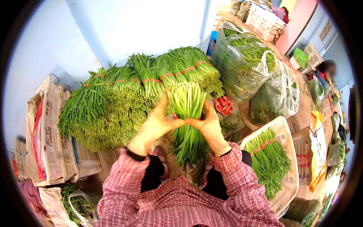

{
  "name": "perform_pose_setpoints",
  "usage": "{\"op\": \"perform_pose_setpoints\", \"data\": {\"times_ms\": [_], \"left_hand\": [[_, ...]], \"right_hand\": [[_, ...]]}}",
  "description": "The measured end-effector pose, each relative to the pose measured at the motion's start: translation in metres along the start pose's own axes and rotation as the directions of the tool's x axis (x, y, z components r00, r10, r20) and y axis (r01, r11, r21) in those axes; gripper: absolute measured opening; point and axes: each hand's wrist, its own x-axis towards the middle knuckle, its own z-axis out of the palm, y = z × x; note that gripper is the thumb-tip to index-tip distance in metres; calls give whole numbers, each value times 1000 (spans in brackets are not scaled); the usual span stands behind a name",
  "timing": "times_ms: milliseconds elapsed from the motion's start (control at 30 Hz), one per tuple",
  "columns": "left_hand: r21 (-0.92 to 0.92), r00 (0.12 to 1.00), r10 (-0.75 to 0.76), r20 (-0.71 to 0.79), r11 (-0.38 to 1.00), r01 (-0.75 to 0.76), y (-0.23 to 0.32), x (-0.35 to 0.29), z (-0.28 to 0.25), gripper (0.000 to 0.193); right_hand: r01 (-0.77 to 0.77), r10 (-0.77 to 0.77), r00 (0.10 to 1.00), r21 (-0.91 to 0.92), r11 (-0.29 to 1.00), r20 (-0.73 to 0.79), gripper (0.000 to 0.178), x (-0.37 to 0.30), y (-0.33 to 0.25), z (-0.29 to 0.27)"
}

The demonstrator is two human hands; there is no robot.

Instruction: The person bundles green leafy vegetables by hand, removing loose leaves and placing the finished bundles into a plastic basket.

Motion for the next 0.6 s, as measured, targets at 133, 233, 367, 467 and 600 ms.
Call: {"op": "perform_pose_setpoints", "data": {"times_ms": [133, 233, 367, 467, 600], "left_hand": [[-637, 994, -102, -37, 769, 55, -36, 13, 54, 69], [-811, 990, -143, -15, 580, 71, -34, 13, 68, 61], [-772, 989, -141, 49, 623, 127, -34, 21, 72, 61], [-619, 989, -142, -39, 781, 88, -34, 25, 90, 63], [-716, 971, -194, -141, 697, 35, -50, 30, 94, 61]], "right_hand": [[-38, 38, 999, 34, 999, -16, 72, 2, 10, -12], [-120, 120, 982, 7, 993, -145, 62, 3, 8, -22], [-145, 157, 973, 83, 986, -166, 56, 5, 7, -33], [-142, 145, 968, 29, 989, -205, 50, 12, 17, -30], [-223, 241, 933, 99, 970, -265, 38, 19, 15, -32]]}}
